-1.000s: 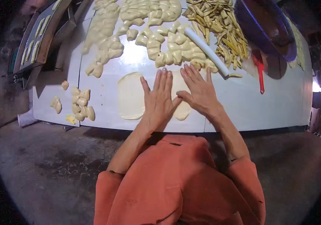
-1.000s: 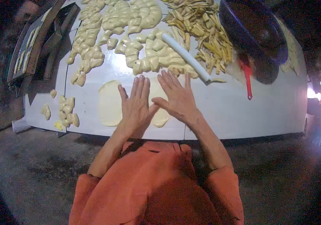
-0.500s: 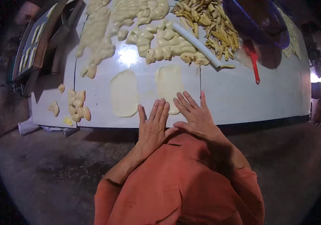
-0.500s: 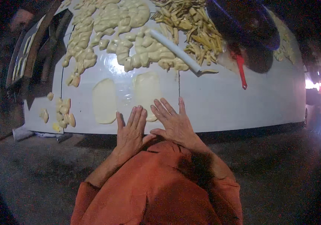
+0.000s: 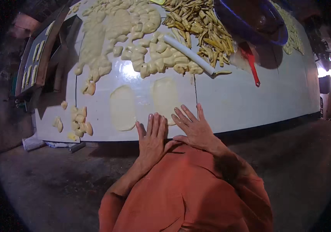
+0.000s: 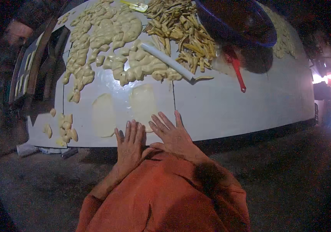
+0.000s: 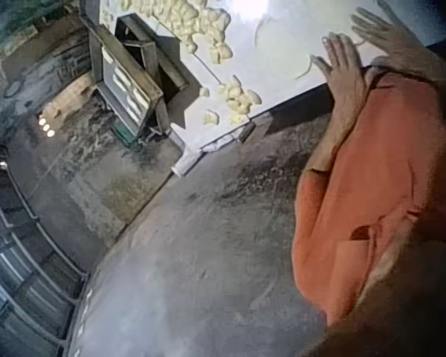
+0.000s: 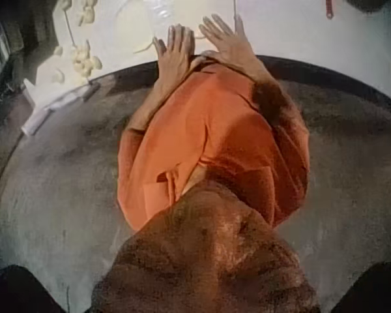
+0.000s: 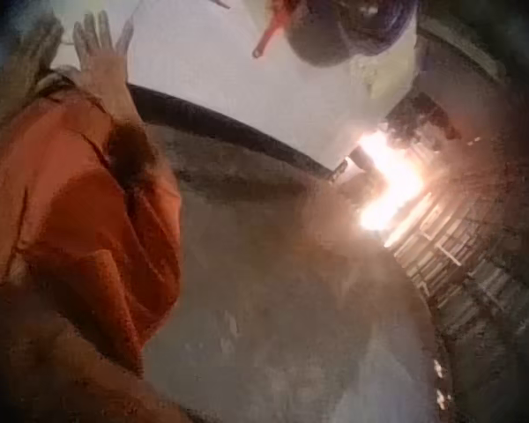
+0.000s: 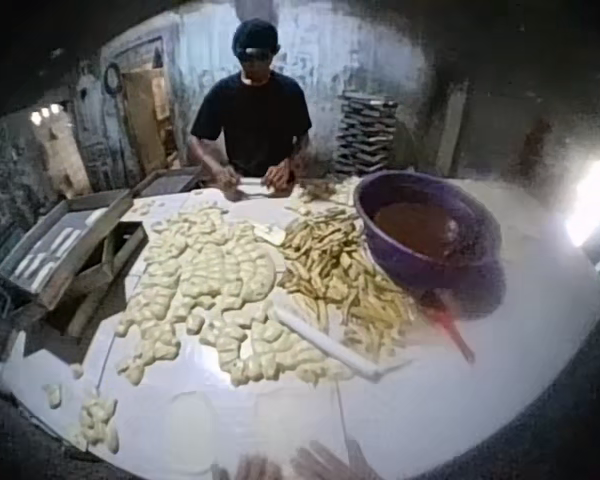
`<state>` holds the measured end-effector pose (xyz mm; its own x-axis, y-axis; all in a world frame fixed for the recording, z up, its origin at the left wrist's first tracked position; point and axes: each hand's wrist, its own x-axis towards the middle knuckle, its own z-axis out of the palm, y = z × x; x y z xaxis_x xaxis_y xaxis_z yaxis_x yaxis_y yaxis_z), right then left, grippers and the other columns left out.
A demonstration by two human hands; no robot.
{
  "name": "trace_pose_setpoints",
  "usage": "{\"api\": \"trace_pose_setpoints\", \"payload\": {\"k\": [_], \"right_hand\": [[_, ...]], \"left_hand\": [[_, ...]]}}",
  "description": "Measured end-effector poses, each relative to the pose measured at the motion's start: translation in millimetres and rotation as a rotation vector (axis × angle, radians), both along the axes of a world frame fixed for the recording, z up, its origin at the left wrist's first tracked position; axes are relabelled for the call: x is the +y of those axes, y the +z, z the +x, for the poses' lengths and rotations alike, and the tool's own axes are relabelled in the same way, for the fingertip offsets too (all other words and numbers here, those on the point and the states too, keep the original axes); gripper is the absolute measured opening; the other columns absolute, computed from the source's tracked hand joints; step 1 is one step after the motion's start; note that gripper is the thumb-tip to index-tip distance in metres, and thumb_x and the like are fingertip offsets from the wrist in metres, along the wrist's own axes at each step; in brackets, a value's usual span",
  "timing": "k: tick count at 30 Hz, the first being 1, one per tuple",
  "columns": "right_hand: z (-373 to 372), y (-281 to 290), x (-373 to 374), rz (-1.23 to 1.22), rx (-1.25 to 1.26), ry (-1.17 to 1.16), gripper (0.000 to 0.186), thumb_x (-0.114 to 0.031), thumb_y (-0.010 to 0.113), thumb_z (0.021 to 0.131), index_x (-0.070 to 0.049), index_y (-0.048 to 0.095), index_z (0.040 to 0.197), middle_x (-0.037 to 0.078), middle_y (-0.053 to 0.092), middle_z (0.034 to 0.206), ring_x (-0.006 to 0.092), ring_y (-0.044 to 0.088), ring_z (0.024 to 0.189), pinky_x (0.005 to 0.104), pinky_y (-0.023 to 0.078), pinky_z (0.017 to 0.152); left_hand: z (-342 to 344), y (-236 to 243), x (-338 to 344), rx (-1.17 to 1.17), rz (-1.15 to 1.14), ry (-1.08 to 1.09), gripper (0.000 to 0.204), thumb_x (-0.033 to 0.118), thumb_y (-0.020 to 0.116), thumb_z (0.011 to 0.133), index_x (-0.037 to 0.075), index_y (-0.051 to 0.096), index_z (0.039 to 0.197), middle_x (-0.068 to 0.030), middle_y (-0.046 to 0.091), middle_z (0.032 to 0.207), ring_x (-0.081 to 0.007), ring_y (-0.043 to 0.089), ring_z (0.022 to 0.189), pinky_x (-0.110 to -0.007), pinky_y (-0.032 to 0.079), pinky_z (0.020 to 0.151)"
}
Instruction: The person flattens portions of dough with a rolling pin, applies a dark filling using a spatula, and rolls the dough into cylinders. They then place the rolled dough onto a large metal tray.
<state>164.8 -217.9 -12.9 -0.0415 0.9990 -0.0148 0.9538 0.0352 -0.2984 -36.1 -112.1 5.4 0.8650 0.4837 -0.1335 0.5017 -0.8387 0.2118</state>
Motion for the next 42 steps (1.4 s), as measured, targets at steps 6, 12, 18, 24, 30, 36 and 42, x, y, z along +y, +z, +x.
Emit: {"api": "trace_pose_setpoints", "payload": {"k": [6, 12, 18, 24, 30, 36, 42], "right_hand": [[17.1, 3.4, -0.9, 0.079, 0.053, 0.067, 0.066, -0.059, 0.058, 0.095, -0.014, 0.059, 0.143, 0.011, 0.050, 0.155, 0.0301, 0.038, 0.149, 0.0732, 0.020, 0.118], [131.5, 28.1, 13.8, 0.431, 0.067, -0.691, 0.040, -0.028, 0.067, 0.098, -0.003, 0.066, 0.129, 0.016, 0.062, 0.139, 0.0336, 0.057, 0.129, 0.0498, 0.045, 0.108], [257.2, 5.2, -9.8, 0.458, -0.345, -1.023, 0.042, -0.017, 0.067, 0.096, 0.001, 0.058, 0.133, 0.022, 0.067, 0.120, 0.0410, 0.062, 0.112, 0.0508, 0.047, 0.098], [264.0, 13.0, -22.4, 0.472, 0.102, -1.036, 0.023, -0.018, 0.059, 0.101, -0.001, 0.061, 0.117, 0.023, 0.067, 0.104, 0.0448, 0.066, 0.100, 0.0509, 0.053, 0.084], [262.4, 119.2, -0.2, 0.611, 0.172, -1.017, 0.027, -0.026, 0.065, 0.100, -0.006, 0.064, 0.118, 0.024, 0.071, 0.098, 0.0428, 0.070, 0.092, 0.0486, 0.053, 0.080], [371.1, 160.6, 33.2, 0.644, -0.103, -1.135, 0.032, -0.032, 0.066, 0.099, -0.004, 0.065, 0.116, 0.022, 0.072, 0.098, 0.0425, 0.070, 0.095, 0.0477, 0.053, 0.081], [416.1, 136.3, -3.5, 0.917, 0.523, -1.255, 0.028, -0.033, 0.067, 0.101, -0.005, 0.062, 0.106, 0.003, 0.062, 0.074, 0.0136, 0.058, 0.059, 0.0300, 0.046, 0.053]], "left_hand": [[6.0, 7.8, 5.2, -0.016, -0.056, -0.081, 0.084, 0.059, 0.062, 0.094, 0.004, 0.044, 0.154, -0.0170, 0.041, 0.162, -0.0320, 0.034, 0.153, -0.076, 0.011, 0.117], [30.2, 7.4, 47.5, -0.182, 0.052, 0.080, 0.084, 0.053, 0.062, 0.098, -0.002, 0.037, 0.157, -0.0207, 0.041, 0.161, -0.0359, 0.035, 0.152, -0.071, 0.008, 0.121], [68.0, -7.9, 56.4, -0.063, 0.081, 0.198, 0.095, 0.068, 0.051, 0.097, -0.004, 0.033, 0.158, -0.0232, 0.033, 0.165, -0.0364, 0.030, 0.155, -0.074, 0.005, 0.119], [58.7, -4.3, 54.4, -0.027, -0.020, 0.272, 0.102, 0.071, 0.051, 0.095, -0.007, 0.029, 0.158, -0.0283, 0.025, 0.167, -0.0407, 0.018, 0.158, -0.075, 0.001, 0.118], [40.6, 2.1, 38.0, -0.063, -0.130, 0.359, 0.094, 0.053, 0.062, 0.097, -0.008, 0.025, 0.159, -0.0363, 0.015, 0.166, -0.0508, 0.009, 0.156, -0.072, 0.000, 0.120], [3.9, -27.8, 21.5, -0.280, 0.046, 0.380, 0.087, 0.035, 0.063, 0.099, -0.001, 0.016, 0.162, -0.0293, 0.022, 0.166, -0.0533, 0.014, 0.154, -0.074, 0.003, 0.119], [71.6, 50.2, 80.5, -0.447, 0.060, 0.298, 0.053, 0.026, 0.072, 0.094, 0.006, 0.058, 0.140, -0.0243, 0.045, 0.155, -0.0452, 0.037, 0.148, -0.067, 0.014, 0.121]]}}
